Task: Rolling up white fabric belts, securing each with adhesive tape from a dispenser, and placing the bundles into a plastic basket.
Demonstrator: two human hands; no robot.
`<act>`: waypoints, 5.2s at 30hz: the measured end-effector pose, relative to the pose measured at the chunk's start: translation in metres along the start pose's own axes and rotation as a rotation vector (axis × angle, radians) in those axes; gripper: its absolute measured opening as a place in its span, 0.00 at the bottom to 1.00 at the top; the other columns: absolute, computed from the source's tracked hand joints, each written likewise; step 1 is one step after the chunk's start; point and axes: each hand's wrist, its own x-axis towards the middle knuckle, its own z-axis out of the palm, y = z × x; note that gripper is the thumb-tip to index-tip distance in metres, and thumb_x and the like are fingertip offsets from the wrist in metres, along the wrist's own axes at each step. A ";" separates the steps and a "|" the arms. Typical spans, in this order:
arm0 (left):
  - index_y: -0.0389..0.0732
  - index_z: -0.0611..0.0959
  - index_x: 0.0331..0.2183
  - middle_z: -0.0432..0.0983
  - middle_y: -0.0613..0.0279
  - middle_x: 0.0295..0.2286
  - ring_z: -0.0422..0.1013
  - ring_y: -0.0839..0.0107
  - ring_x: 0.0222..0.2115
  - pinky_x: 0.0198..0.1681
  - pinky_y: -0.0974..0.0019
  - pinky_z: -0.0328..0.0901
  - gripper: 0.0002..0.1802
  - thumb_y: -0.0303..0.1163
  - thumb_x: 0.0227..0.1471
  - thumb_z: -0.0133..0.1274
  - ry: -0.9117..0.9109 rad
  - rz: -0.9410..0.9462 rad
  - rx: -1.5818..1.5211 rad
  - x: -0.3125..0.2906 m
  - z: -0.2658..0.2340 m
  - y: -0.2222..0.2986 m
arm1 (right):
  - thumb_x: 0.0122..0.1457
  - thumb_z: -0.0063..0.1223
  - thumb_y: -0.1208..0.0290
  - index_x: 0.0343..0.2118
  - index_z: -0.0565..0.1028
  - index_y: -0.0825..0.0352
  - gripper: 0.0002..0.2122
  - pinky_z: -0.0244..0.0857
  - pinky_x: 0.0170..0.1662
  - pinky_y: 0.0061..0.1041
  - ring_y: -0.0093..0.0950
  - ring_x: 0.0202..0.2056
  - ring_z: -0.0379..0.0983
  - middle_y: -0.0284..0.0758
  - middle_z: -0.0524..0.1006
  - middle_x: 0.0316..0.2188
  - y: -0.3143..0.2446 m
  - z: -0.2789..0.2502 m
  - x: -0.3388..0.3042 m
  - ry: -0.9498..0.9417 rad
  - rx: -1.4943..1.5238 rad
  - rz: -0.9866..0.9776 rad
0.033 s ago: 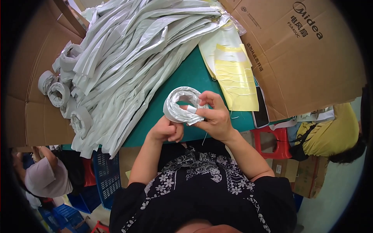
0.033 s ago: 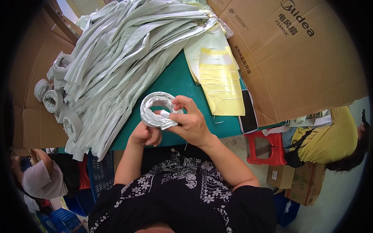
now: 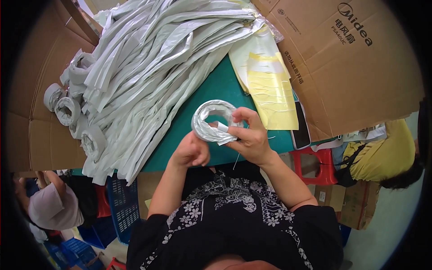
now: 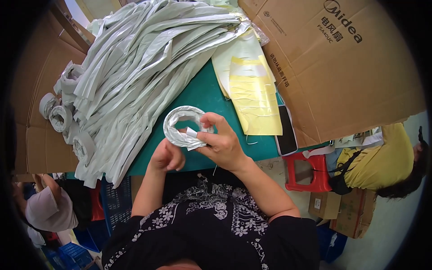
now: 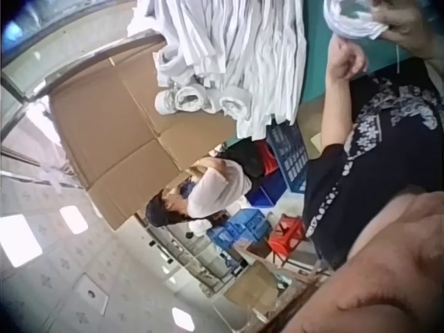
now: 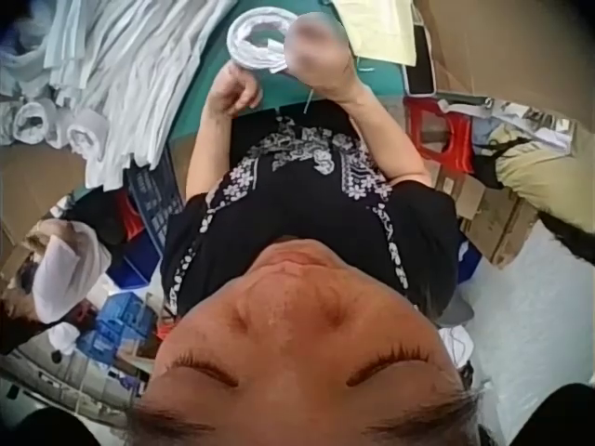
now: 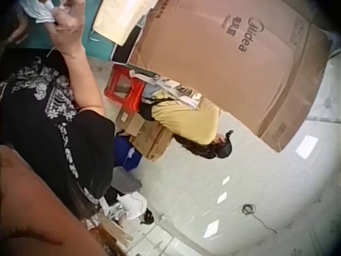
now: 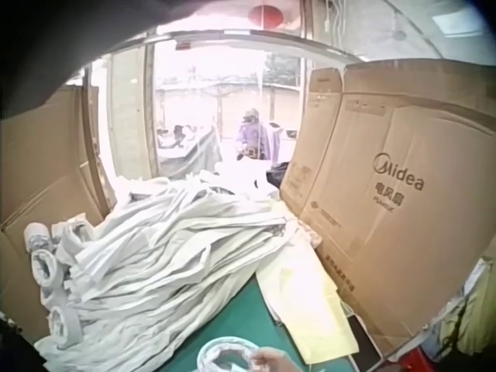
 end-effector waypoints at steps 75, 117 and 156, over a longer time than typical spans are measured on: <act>0.42 0.71 0.44 0.63 0.55 0.39 0.63 0.56 0.42 0.47 0.56 0.61 0.33 0.37 0.31 0.61 0.090 0.453 1.809 -0.044 0.026 0.053 | 0.61 0.43 0.64 0.41 0.71 0.69 0.14 0.65 0.37 0.21 0.21 0.32 0.71 0.32 0.74 0.35 0.016 0.054 -0.009 -0.874 0.955 0.939; 0.40 0.77 0.31 0.73 0.57 0.27 0.69 0.59 0.30 0.32 0.61 0.64 0.14 0.36 0.40 0.58 0.647 0.340 2.280 0.087 -0.021 0.097 | 0.50 0.51 0.72 0.41 0.73 0.61 0.13 0.65 0.39 0.38 0.42 0.37 0.72 0.42 0.76 0.34 0.259 -0.135 0.067 0.123 -0.732 0.488; 0.35 0.74 0.38 0.74 0.62 0.26 0.71 0.76 0.20 0.23 0.73 0.66 0.14 0.36 0.55 0.47 0.516 -0.235 0.736 -0.071 0.017 -0.014 | 0.53 0.56 0.68 0.36 0.73 0.70 0.12 0.69 0.36 0.23 0.23 0.32 0.74 0.35 0.77 0.31 0.011 0.064 -0.010 -0.174 0.990 0.940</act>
